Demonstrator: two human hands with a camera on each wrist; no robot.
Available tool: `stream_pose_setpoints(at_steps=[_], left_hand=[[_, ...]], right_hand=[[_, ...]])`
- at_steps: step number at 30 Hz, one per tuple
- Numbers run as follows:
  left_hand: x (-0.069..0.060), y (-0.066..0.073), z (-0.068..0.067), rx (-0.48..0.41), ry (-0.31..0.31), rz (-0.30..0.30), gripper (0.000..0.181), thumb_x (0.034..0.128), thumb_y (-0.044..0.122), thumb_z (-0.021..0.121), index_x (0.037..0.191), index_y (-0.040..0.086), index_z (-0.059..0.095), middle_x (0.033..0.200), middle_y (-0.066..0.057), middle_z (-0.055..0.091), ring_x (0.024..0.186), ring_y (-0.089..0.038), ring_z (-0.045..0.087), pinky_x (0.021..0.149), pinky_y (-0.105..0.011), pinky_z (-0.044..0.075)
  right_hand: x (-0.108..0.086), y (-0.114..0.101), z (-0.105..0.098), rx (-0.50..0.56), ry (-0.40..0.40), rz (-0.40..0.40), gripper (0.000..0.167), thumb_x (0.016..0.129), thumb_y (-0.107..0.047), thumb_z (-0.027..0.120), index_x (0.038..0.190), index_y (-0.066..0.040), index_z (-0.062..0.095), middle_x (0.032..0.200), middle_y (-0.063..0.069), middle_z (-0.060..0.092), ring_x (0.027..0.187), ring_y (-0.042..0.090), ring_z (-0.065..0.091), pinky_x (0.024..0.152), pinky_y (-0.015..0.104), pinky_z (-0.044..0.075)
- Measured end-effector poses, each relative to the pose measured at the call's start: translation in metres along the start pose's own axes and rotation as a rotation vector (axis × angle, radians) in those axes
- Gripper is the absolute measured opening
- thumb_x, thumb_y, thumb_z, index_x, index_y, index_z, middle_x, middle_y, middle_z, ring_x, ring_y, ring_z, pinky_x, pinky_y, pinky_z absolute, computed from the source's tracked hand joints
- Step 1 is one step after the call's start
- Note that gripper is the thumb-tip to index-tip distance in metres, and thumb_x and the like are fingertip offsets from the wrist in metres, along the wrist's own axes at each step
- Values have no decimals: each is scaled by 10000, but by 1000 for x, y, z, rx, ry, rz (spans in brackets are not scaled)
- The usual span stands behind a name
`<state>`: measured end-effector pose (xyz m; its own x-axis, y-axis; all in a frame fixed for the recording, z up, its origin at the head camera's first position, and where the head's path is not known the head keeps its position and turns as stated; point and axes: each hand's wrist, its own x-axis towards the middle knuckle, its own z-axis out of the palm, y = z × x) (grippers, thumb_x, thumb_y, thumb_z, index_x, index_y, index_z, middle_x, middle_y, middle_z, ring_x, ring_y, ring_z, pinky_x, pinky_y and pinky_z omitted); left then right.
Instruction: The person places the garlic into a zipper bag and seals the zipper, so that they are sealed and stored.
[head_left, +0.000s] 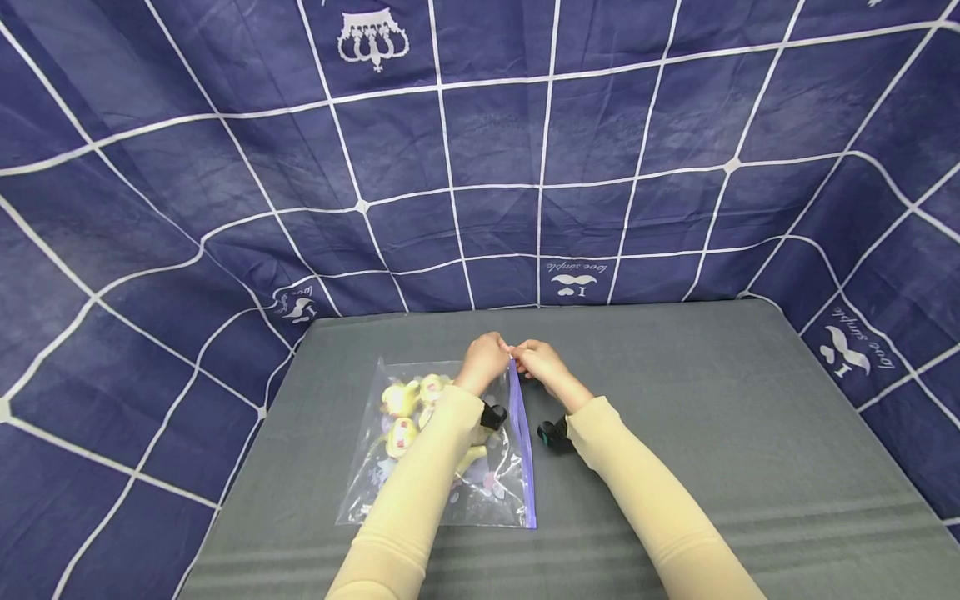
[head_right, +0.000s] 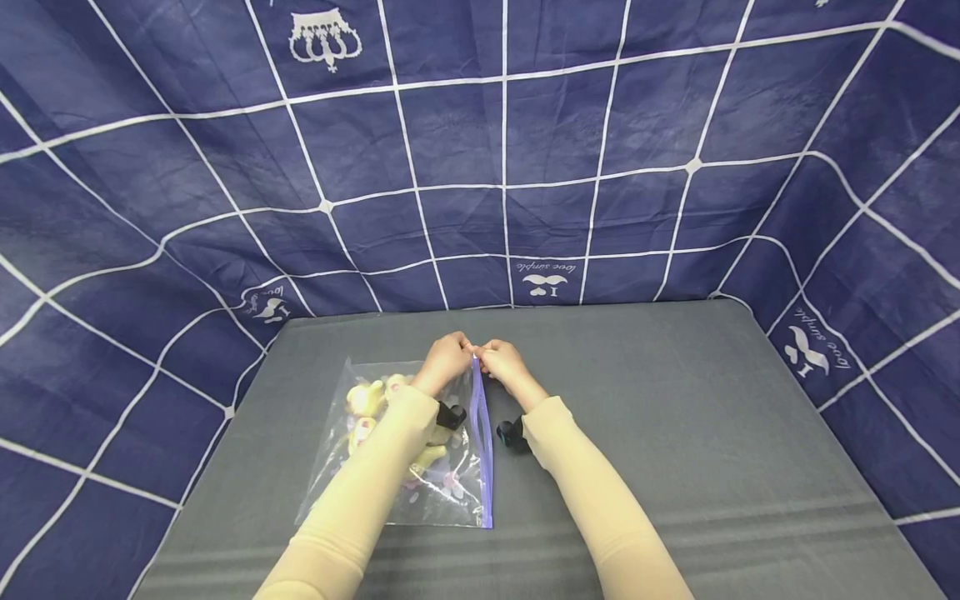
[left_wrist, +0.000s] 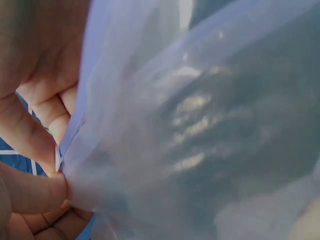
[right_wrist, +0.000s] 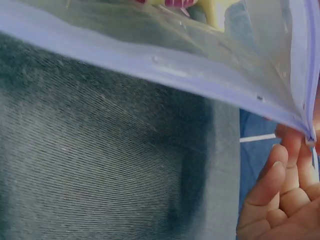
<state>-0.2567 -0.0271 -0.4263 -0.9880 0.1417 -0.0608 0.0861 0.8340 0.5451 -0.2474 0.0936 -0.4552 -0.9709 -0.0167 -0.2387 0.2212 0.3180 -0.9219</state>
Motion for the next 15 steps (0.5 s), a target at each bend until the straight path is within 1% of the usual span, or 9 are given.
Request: stream_pose_setpoints(at_steps=[4, 9, 12, 15], left_hand=[[1, 2, -1, -18, 5, -21, 137, 924, 133, 591, 881, 21, 658, 966, -155, 712, 972, -334, 649, 883, -383, 503], [5, 3, -2, -4, 5, -36, 144, 888, 158, 620, 870, 27, 676, 967, -147, 727, 1008, -331, 659, 906, -366, 501], [6, 2, -4, -8, 8, -54, 143, 882, 143, 604, 888, 25, 684, 975, -149, 728, 1015, -336, 660, 906, -367, 506], [9, 1, -6, -17, 23, -87, 143, 892, 124, 582, 906, 23, 682, 989, -153, 726, 1020, -343, 660, 905, -375, 509]], right_hand=[[0, -3, -3, -18, -44, -8, 179, 930, -193, 518, 864, -49, 601, 767, 32, 574, 745, 175, 566, 627, 218, 439], [0, -3, -4, -22, -70, -19, 131, 889, -147, 489, 832, -66, 575, 796, 68, 590, 745, 171, 563, 638, 223, 451], [-1, -1, -3, 6, -99, -22, 117, 883, -134, 488, 829, -75, 573, 760, 45, 564, 702, 139, 533, 622, 208, 439], [-2, 3, -2, 42, -160, -33, 114, 901, -130, 490, 821, -89, 558, 723, -7, 517, 658, 98, 491, 605, 192, 419]])
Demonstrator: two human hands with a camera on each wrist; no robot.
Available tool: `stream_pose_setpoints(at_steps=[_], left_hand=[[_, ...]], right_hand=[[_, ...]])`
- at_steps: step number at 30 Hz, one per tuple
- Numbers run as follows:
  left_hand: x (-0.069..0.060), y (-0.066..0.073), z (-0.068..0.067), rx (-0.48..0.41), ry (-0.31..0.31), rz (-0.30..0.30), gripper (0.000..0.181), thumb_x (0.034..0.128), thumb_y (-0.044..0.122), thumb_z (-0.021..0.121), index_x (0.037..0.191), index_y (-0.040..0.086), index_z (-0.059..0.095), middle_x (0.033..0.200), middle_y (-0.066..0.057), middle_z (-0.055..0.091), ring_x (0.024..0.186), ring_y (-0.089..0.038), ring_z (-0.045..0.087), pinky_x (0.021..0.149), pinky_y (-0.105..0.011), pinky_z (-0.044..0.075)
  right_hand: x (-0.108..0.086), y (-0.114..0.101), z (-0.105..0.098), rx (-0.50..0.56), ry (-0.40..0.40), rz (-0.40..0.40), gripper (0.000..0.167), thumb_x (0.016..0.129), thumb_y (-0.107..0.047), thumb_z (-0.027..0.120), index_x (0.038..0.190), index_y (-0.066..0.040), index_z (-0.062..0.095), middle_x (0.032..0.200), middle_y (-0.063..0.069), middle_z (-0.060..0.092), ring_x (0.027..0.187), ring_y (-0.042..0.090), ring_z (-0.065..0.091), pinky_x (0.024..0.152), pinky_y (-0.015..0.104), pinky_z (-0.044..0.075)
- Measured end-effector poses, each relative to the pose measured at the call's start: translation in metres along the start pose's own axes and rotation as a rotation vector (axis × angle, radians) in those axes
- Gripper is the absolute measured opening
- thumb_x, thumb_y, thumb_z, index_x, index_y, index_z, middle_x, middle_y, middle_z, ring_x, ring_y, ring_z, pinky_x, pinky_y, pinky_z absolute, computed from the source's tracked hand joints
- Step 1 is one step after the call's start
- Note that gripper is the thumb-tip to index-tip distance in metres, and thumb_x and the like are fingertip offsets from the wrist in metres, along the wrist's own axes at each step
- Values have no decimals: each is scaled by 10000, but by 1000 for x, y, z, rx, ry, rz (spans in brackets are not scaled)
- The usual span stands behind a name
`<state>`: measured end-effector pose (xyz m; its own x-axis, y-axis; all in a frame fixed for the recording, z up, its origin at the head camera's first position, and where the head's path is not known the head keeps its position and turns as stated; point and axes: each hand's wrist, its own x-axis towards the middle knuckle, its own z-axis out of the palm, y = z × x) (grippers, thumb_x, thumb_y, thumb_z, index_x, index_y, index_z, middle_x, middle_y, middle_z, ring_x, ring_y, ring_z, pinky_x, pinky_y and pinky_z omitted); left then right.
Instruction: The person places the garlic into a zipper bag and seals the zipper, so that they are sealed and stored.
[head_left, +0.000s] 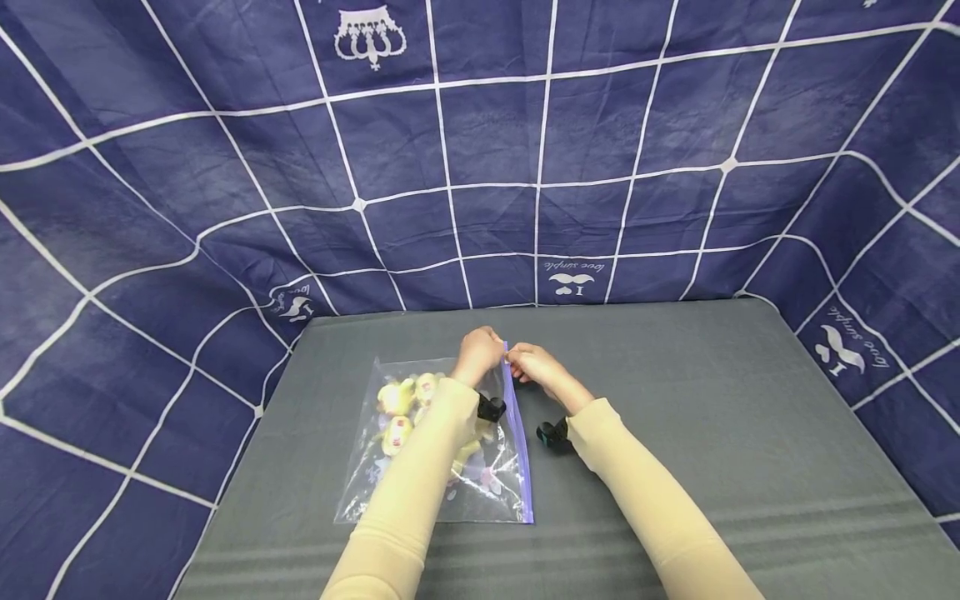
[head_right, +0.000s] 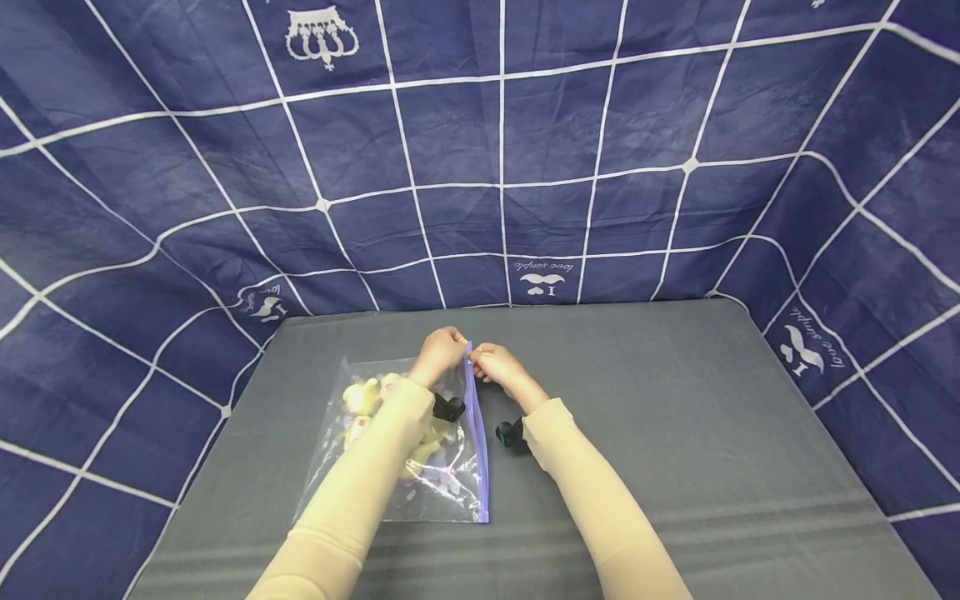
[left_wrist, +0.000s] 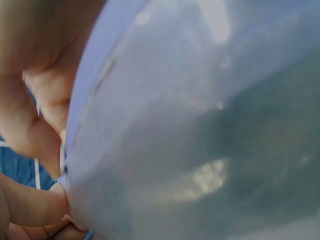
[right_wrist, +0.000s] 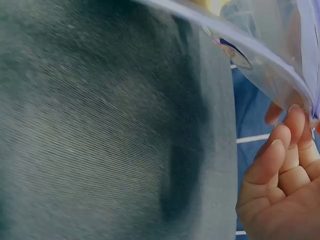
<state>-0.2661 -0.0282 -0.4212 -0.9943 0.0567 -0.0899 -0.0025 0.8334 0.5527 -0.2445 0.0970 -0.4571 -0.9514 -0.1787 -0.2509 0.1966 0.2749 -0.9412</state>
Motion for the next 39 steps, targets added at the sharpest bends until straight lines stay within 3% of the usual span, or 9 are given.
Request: stream_pose_setpoints(at_steps=[3, 12, 29, 32, 34, 36, 37, 39], left_hand=[[2, -1, -2, -7, 11, -25, 143, 899, 116, 570, 903, 20, 675, 993, -159, 720, 1018, -343, 658, 898, -380, 512], [7, -5, -6, 8, 37, -10, 162, 902, 113, 557, 922, 8, 678, 985, -169, 717, 1014, -355, 661, 903, -392, 512], [10, -9, -6, -8, 49, -39, 165, 897, 118, 569, 901, 6, 691, 1007, -178, 724, 1048, -369, 658, 940, -395, 502], [21, -18, -1, -6, 56, -31, 152, 871, 147, 583, 870, 45, 695, 966, -150, 730, 1009, -355, 670, 905, -390, 516], [44, -38, 21, 14, 113, 5, 127, 824, 169, 581, 791, 92, 676, 865, -119, 720, 892, -338, 678, 795, -370, 524], [65, -55, 38, 32, 112, 9, 126, 828, 200, 581, 799, 124, 677, 863, -98, 717, 886, -331, 676, 792, -365, 525], [77, -66, 50, 37, 144, 31, 128, 819, 223, 574, 773, 147, 666, 831, -81, 709, 848, -319, 673, 758, -351, 516], [96, -81, 67, 33, 127, 20, 147, 839, 236, 561, 797, 150, 673, 854, -87, 712, 868, -330, 673, 777, -359, 520]], right_hand=[[-4, 4, 1, 30, -64, -12, 140, 932, -133, 474, 800, -106, 515, 721, -23, 489, 648, 88, 466, 612, 198, 410], [-16, 12, 4, 99, -129, -10, 107, 921, -117, 468, 842, -90, 536, 728, -12, 477, 687, 104, 460, 605, 185, 401], [-43, 29, 12, 153, -190, 3, 89, 915, -102, 454, 851, -97, 516, 718, -1, 468, 667, 91, 451, 585, 173, 402], [-49, 33, 13, 133, -200, 7, 87, 912, -100, 460, 846, -91, 515, 709, -2, 473, 660, 90, 454, 582, 174, 399], [-53, 36, 15, 115, -208, 9, 92, 910, -99, 467, 833, -91, 516, 701, -2, 477, 653, 91, 457, 579, 178, 397], [-58, 39, 16, 94, -216, 4, 99, 908, -103, 480, 816, -97, 516, 690, -11, 481, 645, 85, 459, 574, 179, 394], [-60, 41, 16, 79, -219, 0, 107, 908, -106, 487, 805, -100, 516, 684, -15, 483, 639, 83, 461, 572, 180, 392], [-65, 44, 17, 51, -221, -11, 119, 903, -114, 503, 785, -103, 517, 672, -26, 488, 631, 78, 465, 568, 184, 390]])
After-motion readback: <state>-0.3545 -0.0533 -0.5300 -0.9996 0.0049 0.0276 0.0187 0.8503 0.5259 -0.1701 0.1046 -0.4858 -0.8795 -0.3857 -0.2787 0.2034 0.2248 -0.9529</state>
